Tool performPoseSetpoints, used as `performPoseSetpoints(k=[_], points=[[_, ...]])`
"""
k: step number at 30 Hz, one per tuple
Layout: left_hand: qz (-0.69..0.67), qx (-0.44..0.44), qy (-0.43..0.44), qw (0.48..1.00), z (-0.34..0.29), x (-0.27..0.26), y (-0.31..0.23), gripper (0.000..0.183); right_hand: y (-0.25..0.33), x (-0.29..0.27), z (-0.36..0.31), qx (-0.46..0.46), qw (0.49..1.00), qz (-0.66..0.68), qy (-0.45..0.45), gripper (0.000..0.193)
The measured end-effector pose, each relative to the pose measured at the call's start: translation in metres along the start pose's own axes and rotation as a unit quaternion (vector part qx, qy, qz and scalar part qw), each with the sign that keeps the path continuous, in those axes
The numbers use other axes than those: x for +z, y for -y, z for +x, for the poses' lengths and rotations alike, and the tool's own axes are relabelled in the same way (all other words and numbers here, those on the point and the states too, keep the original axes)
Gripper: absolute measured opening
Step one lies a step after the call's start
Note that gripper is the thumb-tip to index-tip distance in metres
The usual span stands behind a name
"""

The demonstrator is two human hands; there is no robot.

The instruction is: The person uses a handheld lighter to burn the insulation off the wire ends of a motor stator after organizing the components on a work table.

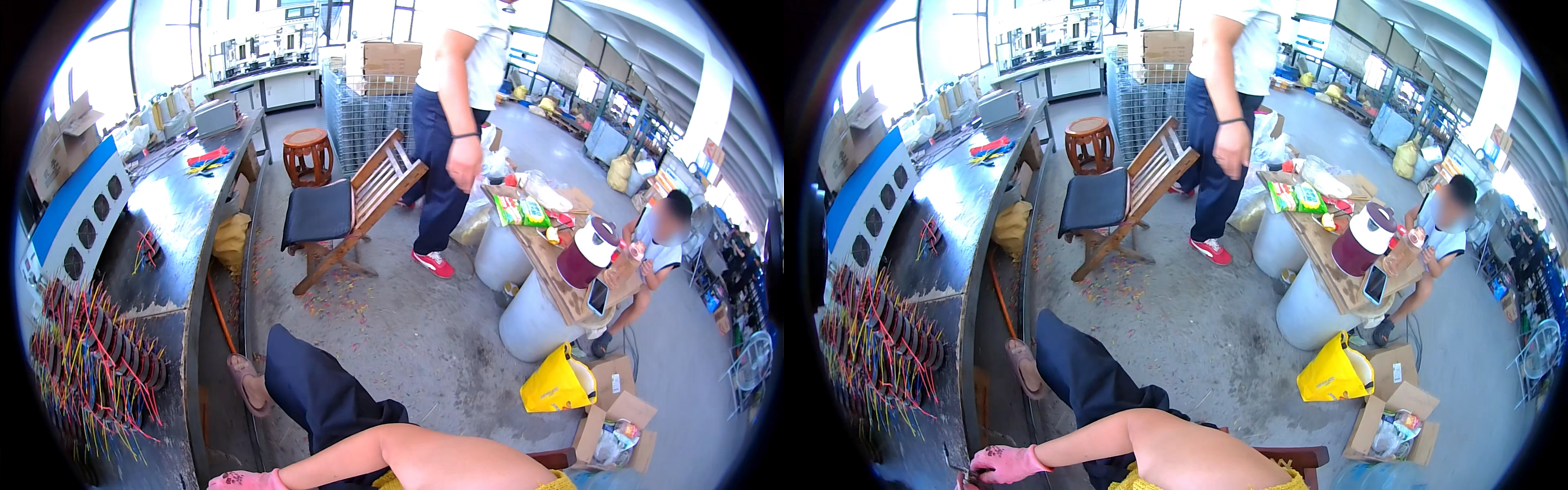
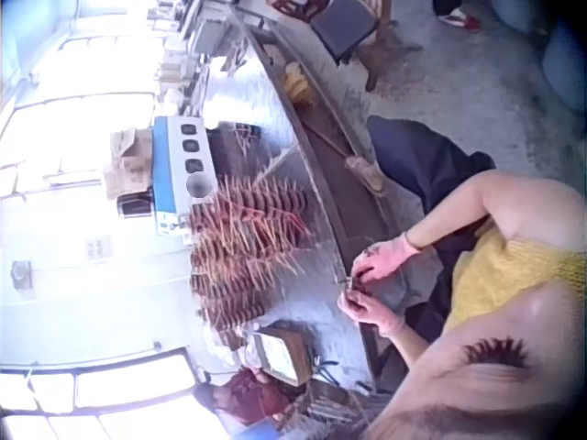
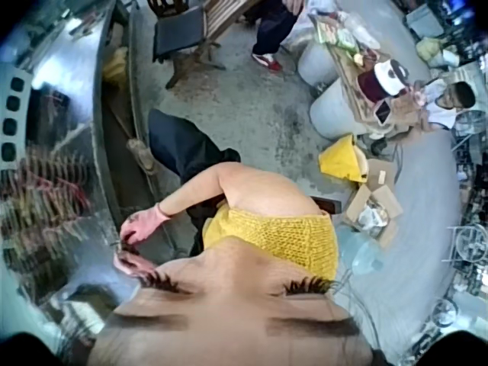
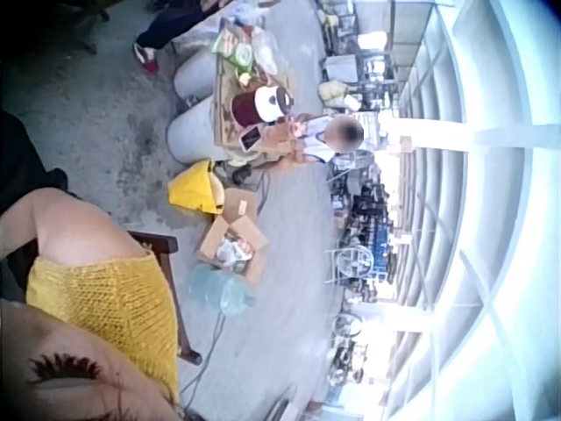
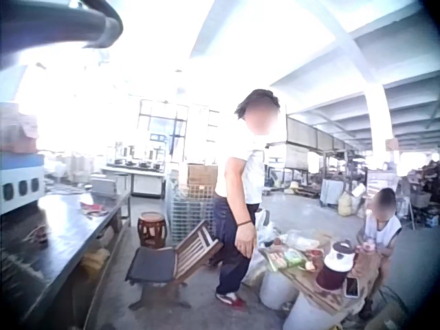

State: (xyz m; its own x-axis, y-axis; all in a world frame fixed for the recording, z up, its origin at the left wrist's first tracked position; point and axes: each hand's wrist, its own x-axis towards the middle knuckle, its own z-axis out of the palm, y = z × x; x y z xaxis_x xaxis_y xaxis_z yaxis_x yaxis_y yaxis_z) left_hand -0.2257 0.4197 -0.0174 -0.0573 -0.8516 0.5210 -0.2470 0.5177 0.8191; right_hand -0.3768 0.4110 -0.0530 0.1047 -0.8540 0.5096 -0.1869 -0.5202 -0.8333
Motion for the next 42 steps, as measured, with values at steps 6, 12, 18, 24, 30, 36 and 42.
performPoseSetpoints(k=[6, 12, 18, 24, 30, 36, 42], points=[[0.002, -0.102, -0.033, 0.994, 0.010, 0.000, -0.033, 0.032, 0.032, -0.011, 0.022, -0.048, 0.997, 0.015, 0.062, 0.027], [-0.004, -0.124, -0.066, 0.990, 0.025, -0.003, -0.026, 0.037, 0.024, -0.014, 0.049, -0.026, 0.996, -0.024, 0.080, 0.027], [0.003, -0.028, -0.022, 0.999, 0.021, 0.014, -0.042, 0.049, 0.015, -0.005, 0.080, -0.087, 0.995, -0.053, 0.008, 0.030], [0.164, -0.085, -0.083, 0.979, 0.017, 0.011, 0.004, 0.046, -0.014, 0.026, 0.084, -0.167, 0.963, -0.208, -0.041, 0.032], [0.224, -0.147, -0.052, 0.962, 0.018, 0.020, 0.013, 0.042, -0.016, 0.007, 0.063, -0.124, 0.987, -0.099, -0.015, 0.032], [-0.112, -0.170, -0.047, 0.978, 0.038, -0.010, 0.035, 0.044, -0.006, -0.021, 0.070, 0.018, 0.961, 0.254, 0.111, 0.021], [-0.144, -0.334, -0.028, 0.931, 0.061, 0.012, -0.036, 0.052, -0.004, -0.044, 0.095, -0.047, 0.953, 0.092, 0.284, 0.023]])
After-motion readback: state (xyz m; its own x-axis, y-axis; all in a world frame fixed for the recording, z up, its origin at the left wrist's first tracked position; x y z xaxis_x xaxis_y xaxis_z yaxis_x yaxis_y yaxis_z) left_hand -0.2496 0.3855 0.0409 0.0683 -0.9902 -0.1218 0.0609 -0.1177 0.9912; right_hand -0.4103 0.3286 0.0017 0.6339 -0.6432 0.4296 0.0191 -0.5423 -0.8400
